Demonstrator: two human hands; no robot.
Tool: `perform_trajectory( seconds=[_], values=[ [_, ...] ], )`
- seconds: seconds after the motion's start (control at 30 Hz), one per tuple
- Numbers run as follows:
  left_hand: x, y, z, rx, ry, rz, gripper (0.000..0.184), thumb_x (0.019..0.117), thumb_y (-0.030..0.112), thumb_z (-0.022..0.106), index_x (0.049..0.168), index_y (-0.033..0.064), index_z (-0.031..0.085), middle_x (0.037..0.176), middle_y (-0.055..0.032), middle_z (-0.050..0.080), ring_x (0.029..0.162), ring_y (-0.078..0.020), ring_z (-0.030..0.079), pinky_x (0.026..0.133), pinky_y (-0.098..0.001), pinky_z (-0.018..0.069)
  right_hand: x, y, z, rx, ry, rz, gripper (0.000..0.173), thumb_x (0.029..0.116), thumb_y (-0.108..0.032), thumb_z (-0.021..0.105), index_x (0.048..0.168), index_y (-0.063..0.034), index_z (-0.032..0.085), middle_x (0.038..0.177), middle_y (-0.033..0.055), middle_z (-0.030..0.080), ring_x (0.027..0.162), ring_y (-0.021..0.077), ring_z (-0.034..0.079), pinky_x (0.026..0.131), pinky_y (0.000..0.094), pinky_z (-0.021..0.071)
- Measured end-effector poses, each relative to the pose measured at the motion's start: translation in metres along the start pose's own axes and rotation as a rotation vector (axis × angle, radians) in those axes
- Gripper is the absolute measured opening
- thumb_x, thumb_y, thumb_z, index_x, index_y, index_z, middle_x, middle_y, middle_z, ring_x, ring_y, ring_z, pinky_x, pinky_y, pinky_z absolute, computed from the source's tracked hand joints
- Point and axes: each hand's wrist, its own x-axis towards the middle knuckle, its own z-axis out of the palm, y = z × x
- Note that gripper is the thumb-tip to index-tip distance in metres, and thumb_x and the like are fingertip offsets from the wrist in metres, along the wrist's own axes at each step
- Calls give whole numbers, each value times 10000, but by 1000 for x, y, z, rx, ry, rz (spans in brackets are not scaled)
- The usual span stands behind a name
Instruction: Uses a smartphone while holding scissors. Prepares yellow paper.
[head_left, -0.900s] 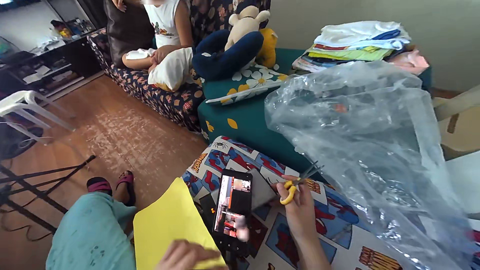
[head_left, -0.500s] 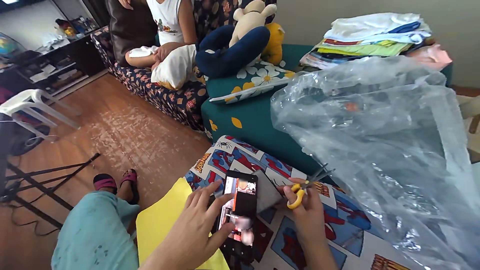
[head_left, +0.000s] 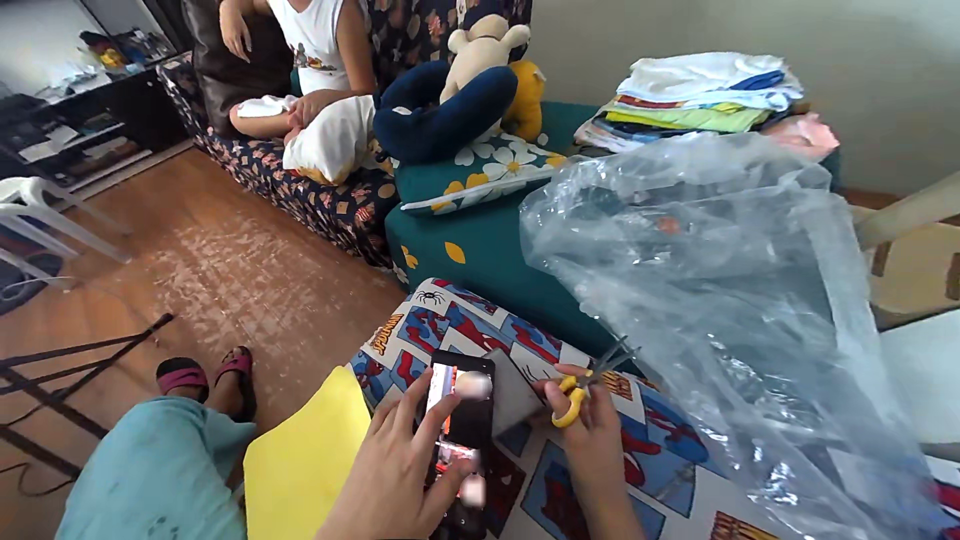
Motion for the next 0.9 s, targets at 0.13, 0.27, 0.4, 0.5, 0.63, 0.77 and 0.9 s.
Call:
perform_trajectory(
  seconds=[0.13,0.27,0.4,0.5,0.63,0.77,0.9],
  values=[
    [-6,0,4,-44,14,-42,652,1026,624,403,1508,193,489,1528,-150,500,1330,-264,566,1084,-464,473,-1,0,1,14,-4,-16,430,960,-277,632,1285,-15,528,929,19,679,801,93,683,670,249,587],
    [-9,-3,5,-107,48,-56,683,1033,584,436,1510,96,469,1492,-131,547,1374,-243,537,1137,-467,442,-1,-1,2,23,-2,-13,428,958,-261,632,1282,-3,522,962,16,673,857,86,687,746,246,595],
    [-10,-5,4,-103,25,-61,687,1038,571,440,1528,89,442,1505,-96,543,1375,-229,535,1151,-460,425,-1,-1,2,36,11,10,422,958,-240,626,1296,-10,520,935,26,679,808,103,694,657,253,595],
    [-9,-8,0,-93,-23,-52,705,1040,593,415,1540,97,430,1516,-98,532,1379,-231,534,1150,-464,426,-1,-2,1,26,4,11,446,962,-265,628,1307,-10,508,934,27,686,794,104,700,631,257,600],
    [-9,-11,-2,-64,-46,-43,690,1045,599,393,1536,117,444,1522,-90,528,1390,-233,520,1163,-465,407,-2,-3,1,10,-8,2,426,966,-245,620,1300,-6,506,939,32,682,798,109,698,621,259,598],
    [-8,-9,-2,-36,-61,-31,690,1039,613,384,1547,149,441,1524,-118,519,1406,-259,504,1172,-485,393,-1,-5,1,-12,3,25,437,952,-249,607,1300,-3,511,931,28,681,793,111,700,612,278,606],
    [-9,-10,0,5,-64,-20,686,1037,626,377,1555,179,430,1534,-91,513,1394,-226,517,1179,-521,373,-1,-6,1,-22,2,32,426,956,-246,606,1297,-10,510,938,29,678,776,105,697,591,264,599]
  ],
)
